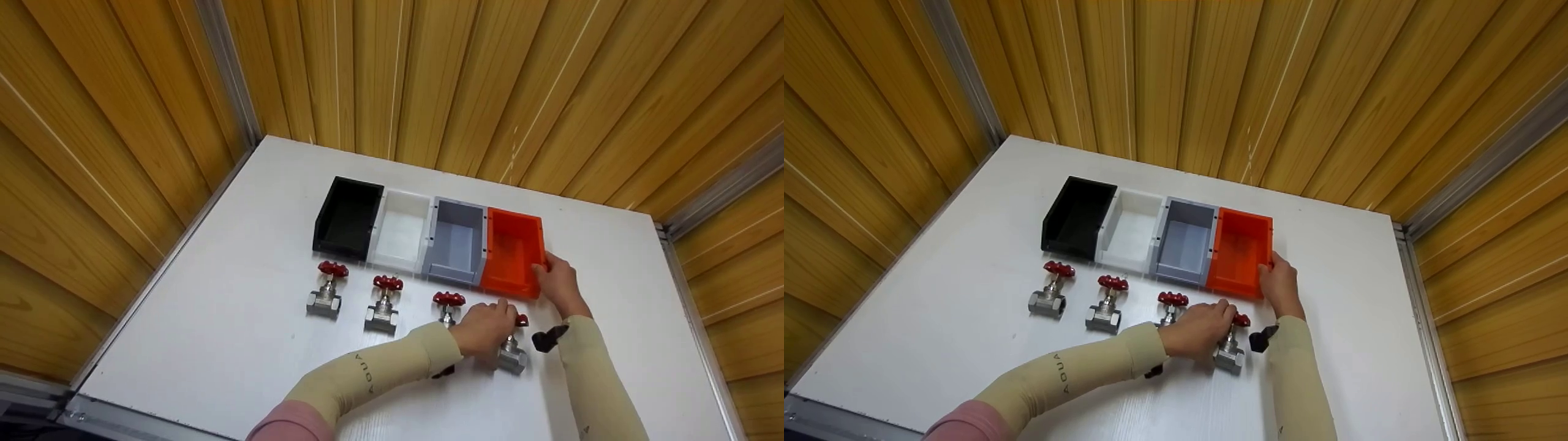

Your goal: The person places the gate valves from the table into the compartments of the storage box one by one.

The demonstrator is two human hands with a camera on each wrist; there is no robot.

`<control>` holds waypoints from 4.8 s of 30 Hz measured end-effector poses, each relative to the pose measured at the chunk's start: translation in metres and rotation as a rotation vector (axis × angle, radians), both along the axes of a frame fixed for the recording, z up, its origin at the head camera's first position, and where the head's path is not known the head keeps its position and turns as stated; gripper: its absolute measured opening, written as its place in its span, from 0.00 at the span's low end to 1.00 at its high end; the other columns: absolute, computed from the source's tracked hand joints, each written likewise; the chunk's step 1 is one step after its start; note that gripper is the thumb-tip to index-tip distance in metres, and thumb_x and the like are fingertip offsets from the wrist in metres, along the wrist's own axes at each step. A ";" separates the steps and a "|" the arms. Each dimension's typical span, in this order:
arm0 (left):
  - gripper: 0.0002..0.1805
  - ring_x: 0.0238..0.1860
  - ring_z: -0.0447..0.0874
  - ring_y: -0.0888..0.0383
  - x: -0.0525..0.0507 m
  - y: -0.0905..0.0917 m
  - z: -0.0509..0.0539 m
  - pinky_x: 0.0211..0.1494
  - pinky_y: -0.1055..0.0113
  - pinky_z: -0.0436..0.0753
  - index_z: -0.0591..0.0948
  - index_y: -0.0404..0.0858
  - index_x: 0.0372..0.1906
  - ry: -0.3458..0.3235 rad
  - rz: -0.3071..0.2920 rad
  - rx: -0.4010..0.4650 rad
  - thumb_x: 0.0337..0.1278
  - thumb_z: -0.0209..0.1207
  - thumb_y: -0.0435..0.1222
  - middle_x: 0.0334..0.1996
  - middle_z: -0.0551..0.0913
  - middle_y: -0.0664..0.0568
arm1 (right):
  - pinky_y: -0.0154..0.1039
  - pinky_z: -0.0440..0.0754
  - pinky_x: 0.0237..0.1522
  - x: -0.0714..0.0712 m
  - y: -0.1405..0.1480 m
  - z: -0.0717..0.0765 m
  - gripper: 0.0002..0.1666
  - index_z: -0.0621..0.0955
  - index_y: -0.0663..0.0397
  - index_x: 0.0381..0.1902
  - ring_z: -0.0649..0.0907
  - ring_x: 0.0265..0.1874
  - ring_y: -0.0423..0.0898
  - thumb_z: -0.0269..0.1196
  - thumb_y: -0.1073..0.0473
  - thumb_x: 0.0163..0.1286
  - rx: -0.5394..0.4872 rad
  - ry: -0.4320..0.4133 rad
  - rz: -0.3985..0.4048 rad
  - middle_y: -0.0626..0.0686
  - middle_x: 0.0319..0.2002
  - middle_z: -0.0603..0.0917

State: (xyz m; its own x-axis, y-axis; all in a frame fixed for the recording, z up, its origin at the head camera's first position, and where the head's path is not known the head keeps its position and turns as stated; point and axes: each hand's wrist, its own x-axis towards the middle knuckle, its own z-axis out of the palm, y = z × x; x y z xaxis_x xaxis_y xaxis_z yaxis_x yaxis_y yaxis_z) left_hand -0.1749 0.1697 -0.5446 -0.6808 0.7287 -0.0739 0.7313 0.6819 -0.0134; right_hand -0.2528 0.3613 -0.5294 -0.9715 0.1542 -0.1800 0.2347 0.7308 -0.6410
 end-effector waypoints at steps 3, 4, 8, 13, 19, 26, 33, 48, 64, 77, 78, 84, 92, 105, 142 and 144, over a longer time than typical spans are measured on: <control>0.47 0.35 0.73 0.64 -0.001 0.000 0.001 0.32 0.72 0.75 0.68 0.44 0.52 -0.002 -0.001 -0.005 0.23 0.76 0.59 0.41 0.70 0.57 | 0.41 0.74 0.48 -0.001 0.000 0.001 0.30 0.63 0.60 0.72 0.75 0.48 0.53 0.50 0.57 0.75 -0.008 -0.012 -0.003 0.65 0.59 0.76; 0.47 0.35 0.73 0.64 -0.001 -0.001 0.001 0.33 0.72 0.75 0.68 0.44 0.53 -0.002 0.000 -0.007 0.23 0.76 0.59 0.42 0.71 0.57 | 0.41 0.74 0.48 -0.001 0.001 0.001 0.30 0.62 0.59 0.72 0.75 0.48 0.53 0.50 0.57 0.75 -0.010 -0.016 -0.003 0.65 0.59 0.76; 0.47 0.37 0.73 0.64 -0.002 -0.002 0.001 0.33 0.72 0.74 0.67 0.45 0.53 -0.007 0.004 -0.007 0.23 0.76 0.58 0.42 0.71 0.57 | 0.41 0.74 0.49 -0.001 0.001 0.001 0.30 0.62 0.59 0.72 0.75 0.48 0.53 0.50 0.57 0.75 -0.009 -0.020 -0.004 0.65 0.59 0.76; 0.47 0.35 0.72 0.63 -0.003 -0.003 0.004 0.36 0.72 0.75 0.66 0.45 0.55 -0.045 0.013 0.030 0.25 0.76 0.56 0.44 0.71 0.57 | 0.41 0.74 0.49 -0.002 0.001 0.002 0.30 0.63 0.60 0.72 0.75 0.48 0.54 0.50 0.57 0.75 -0.008 -0.018 -0.009 0.65 0.58 0.76; 0.44 0.35 0.73 0.64 -0.004 -0.004 0.008 0.36 0.73 0.76 0.66 0.44 0.55 -0.023 -0.003 0.032 0.28 0.74 0.53 0.44 0.72 0.57 | 0.47 0.75 0.54 -0.003 0.001 0.001 0.31 0.61 0.60 0.72 0.76 0.51 0.56 0.51 0.57 0.75 -0.018 -0.009 -0.013 0.68 0.61 0.74; 0.47 0.33 0.71 0.64 -0.004 -0.005 0.016 0.33 0.73 0.74 0.67 0.44 0.55 0.004 -0.007 0.031 0.24 0.77 0.56 0.43 0.71 0.56 | 0.49 0.75 0.57 -0.002 0.001 0.001 0.32 0.60 0.60 0.73 0.75 0.53 0.57 0.51 0.57 0.76 -0.029 -0.007 -0.011 0.68 0.63 0.73; 0.52 0.32 0.68 0.65 -0.003 -0.004 0.022 0.30 0.75 0.72 0.66 0.44 0.57 -0.031 -0.003 0.033 0.20 0.79 0.56 0.43 0.69 0.57 | 0.43 0.74 0.50 0.000 -0.001 0.000 0.30 0.62 0.60 0.72 0.75 0.50 0.55 0.50 0.57 0.76 -0.033 -0.009 -0.009 0.67 0.60 0.75; 0.48 0.30 0.68 0.63 -0.008 -0.009 0.030 0.30 0.75 0.73 0.66 0.44 0.53 0.021 -0.029 0.075 0.23 0.77 0.59 0.41 0.69 0.56 | 0.43 0.77 0.49 0.002 -0.001 -0.001 0.29 0.64 0.61 0.71 0.78 0.49 0.56 0.50 0.57 0.76 -0.010 0.000 -0.009 0.68 0.58 0.77; 0.48 0.32 0.69 0.63 -0.020 -0.014 0.037 0.27 0.74 0.73 0.66 0.43 0.52 -0.030 0.012 0.156 0.23 0.77 0.58 0.40 0.68 0.56 | 0.45 0.75 0.52 0.000 0.000 -0.002 0.29 0.64 0.59 0.71 0.77 0.50 0.55 0.50 0.56 0.76 -0.005 -0.017 0.004 0.66 0.59 0.76; 0.47 0.34 0.70 0.64 -0.030 -0.015 0.043 0.26 0.73 0.76 0.67 0.42 0.52 -0.039 0.031 0.172 0.23 0.78 0.57 0.41 0.69 0.55 | 0.46 0.75 0.52 0.001 0.002 -0.003 0.29 0.64 0.60 0.71 0.77 0.51 0.55 0.50 0.57 0.75 0.011 -0.005 0.007 0.67 0.58 0.77; 0.47 0.35 0.70 0.63 -0.031 -0.015 0.043 0.27 0.73 0.76 0.67 0.42 0.52 -0.038 0.032 0.172 0.23 0.77 0.58 0.41 0.69 0.55 | 0.45 0.75 0.52 0.001 0.002 -0.003 0.29 0.64 0.60 0.71 0.77 0.50 0.55 0.50 0.57 0.75 0.010 -0.006 0.006 0.67 0.58 0.77; 0.47 0.36 0.70 0.63 -0.035 -0.015 0.043 0.30 0.75 0.77 0.66 0.41 0.51 -0.041 0.031 0.171 0.25 0.76 0.60 0.41 0.69 0.54 | 0.46 0.76 0.52 0.000 0.000 -0.002 0.30 0.64 0.60 0.71 0.77 0.51 0.55 0.50 0.56 0.75 -0.003 -0.016 0.001 0.67 0.59 0.77; 0.46 0.37 0.71 0.63 -0.042 -0.013 0.044 0.33 0.74 0.79 0.66 0.41 0.53 -0.035 0.039 0.191 0.26 0.77 0.54 0.44 0.69 0.54 | 0.45 0.75 0.53 0.001 0.000 -0.001 0.30 0.63 0.59 0.72 0.76 0.49 0.54 0.50 0.56 0.76 -0.024 -0.034 -0.008 0.66 0.58 0.77; 0.49 0.36 0.72 0.62 -0.052 -0.010 0.050 0.34 0.73 0.80 0.66 0.41 0.55 -0.044 0.057 0.208 0.24 0.78 0.56 0.46 0.70 0.53 | 0.42 0.76 0.49 0.001 0.000 -0.001 0.29 0.64 0.61 0.71 0.76 0.49 0.54 0.50 0.58 0.75 -0.006 -0.007 0.002 0.68 0.58 0.77; 0.48 0.37 0.73 0.61 -0.082 -0.010 0.056 0.45 0.72 0.83 0.65 0.41 0.60 -0.028 0.065 0.212 0.34 0.73 0.57 0.48 0.70 0.51 | 0.30 0.74 0.39 0.002 -0.001 -0.003 0.30 0.63 0.58 0.72 0.79 0.46 0.51 0.51 0.57 0.75 -0.012 0.019 0.002 0.67 0.57 0.79; 0.49 0.38 0.73 0.61 -0.083 -0.008 0.056 0.47 0.71 0.83 0.64 0.41 0.61 -0.037 0.069 0.206 0.34 0.73 0.58 0.49 0.70 0.51 | 0.30 0.74 0.40 0.002 -0.001 -0.003 0.30 0.62 0.57 0.73 0.79 0.47 0.51 0.51 0.57 0.76 -0.010 0.013 -0.001 0.67 0.58 0.78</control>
State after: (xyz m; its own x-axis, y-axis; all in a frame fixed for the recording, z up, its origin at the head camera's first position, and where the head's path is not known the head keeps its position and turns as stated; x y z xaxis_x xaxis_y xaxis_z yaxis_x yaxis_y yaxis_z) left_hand -0.2580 0.1615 -0.4891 -0.7290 0.6830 0.0465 0.6805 0.7156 0.1573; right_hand -0.2505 0.3607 -0.5322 -0.9737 0.1529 -0.1687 0.2265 0.7240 -0.6516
